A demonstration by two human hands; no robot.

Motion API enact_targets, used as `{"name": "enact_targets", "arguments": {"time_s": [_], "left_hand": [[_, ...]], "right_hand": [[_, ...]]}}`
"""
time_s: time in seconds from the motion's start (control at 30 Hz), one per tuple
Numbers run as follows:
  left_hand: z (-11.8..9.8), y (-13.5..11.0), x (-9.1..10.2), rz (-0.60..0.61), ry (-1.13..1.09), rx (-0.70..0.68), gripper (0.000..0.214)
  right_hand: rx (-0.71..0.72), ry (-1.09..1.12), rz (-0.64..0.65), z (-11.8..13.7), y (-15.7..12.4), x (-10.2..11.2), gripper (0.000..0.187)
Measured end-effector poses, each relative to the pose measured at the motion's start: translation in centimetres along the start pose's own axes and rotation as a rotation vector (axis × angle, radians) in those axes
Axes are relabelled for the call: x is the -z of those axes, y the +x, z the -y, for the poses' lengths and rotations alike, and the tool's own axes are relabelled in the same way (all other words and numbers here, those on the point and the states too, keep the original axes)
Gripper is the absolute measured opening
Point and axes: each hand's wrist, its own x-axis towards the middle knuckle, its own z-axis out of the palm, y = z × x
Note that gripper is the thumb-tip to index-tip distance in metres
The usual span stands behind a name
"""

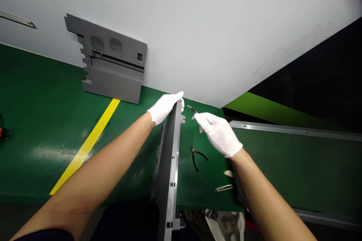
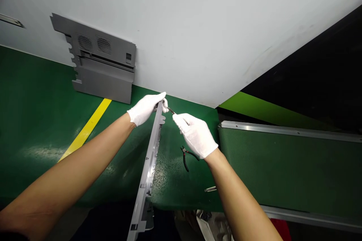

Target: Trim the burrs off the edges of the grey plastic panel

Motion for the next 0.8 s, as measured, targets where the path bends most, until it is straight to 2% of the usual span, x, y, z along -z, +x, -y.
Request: {"name": "enact_targets", "arguments": {"time_s": [0.1, 0.2, 0.23, 0.3, 0.33, 0.37, 0.43, 0.47, 0.53, 0.63, 0.7, 0.73, 0.8], "left_hand": [[-0.4, -1.0, 0.1, 0.004, 0.105, -0.04, 0.045], [-2.2, -4.2, 0.3, 0.003, 0.279, -0.087, 0.062], [-3.0, -5.7, 0.3, -0.009, 0.393, -0.122, 0.059], [-4.7, -9.3, 0.2, 0.053, 0.648, -0.227, 0.033], [-5.4, -11.1, 0.1, 0.163, 0.737, -0.287, 0.021], [-5.8, -12.9, 0.1, 0.337, 0.785, -0.337, 0.017], [-6.0, -15.6, 0.0, 0.671, 0.834, -0.424, 0.031], [-5.8, -16.4, -0.2, 0.772, 0.875, -0.468, 0.04], [-5.2, -16.6, -0.8, 0.854, 1.012, -0.595, 0.038], [-5.6, -14.7, -2.5, 0.976, 1.172, -0.752, 0.011], [-7.4, -12.8, -3.3, 1.02, 1.177, -0.732, 0.028], [-8.7, -11.8, -3.3, 0.979, 1.169, -0.686, 0.035], [-11.3, -10.0, -2.4, 0.796, 1.141, -0.543, 0.038]], "right_hand": [[-0.072, 0.094, -0.052, -0.1, -0.6, -0.1, 0.047], [-0.154, 0.267, -0.051, -1.1, -2.2, -0.5, 0.049], [-0.19, 0.328, -0.053, -1.8, -3.0, -0.7, 0.049], [-0.278, 0.458, -0.078, -3.6, -4.9, -1.5, 0.05], [-0.327, 0.529, -0.095, -4.7, -6.0, -2.1, 0.051], [-0.377, 0.601, -0.109, -5.9, -7.1, -2.9, 0.051], [-0.472, 0.734, -0.112, -8.6, -9.5, -5.0, 0.049], [-0.523, 0.78, -0.097, -9.9, -10.7, -6.2, 0.049], [-0.617, 0.811, -0.061, -12.4, -12.9, -8.7, 0.051], [-0.733, 0.779, -0.094, -15.6, -15.5, -11.8, 0.056], [-0.767, 0.77, -0.163, -17.0, -16.8, -12.6, 0.063], [-0.767, 0.772, -0.187, -17.4, -17.4, -12.5, 0.067], [-0.734, 0.788, -0.197, -17.3, -18.4, -11.4, 0.071]]}}
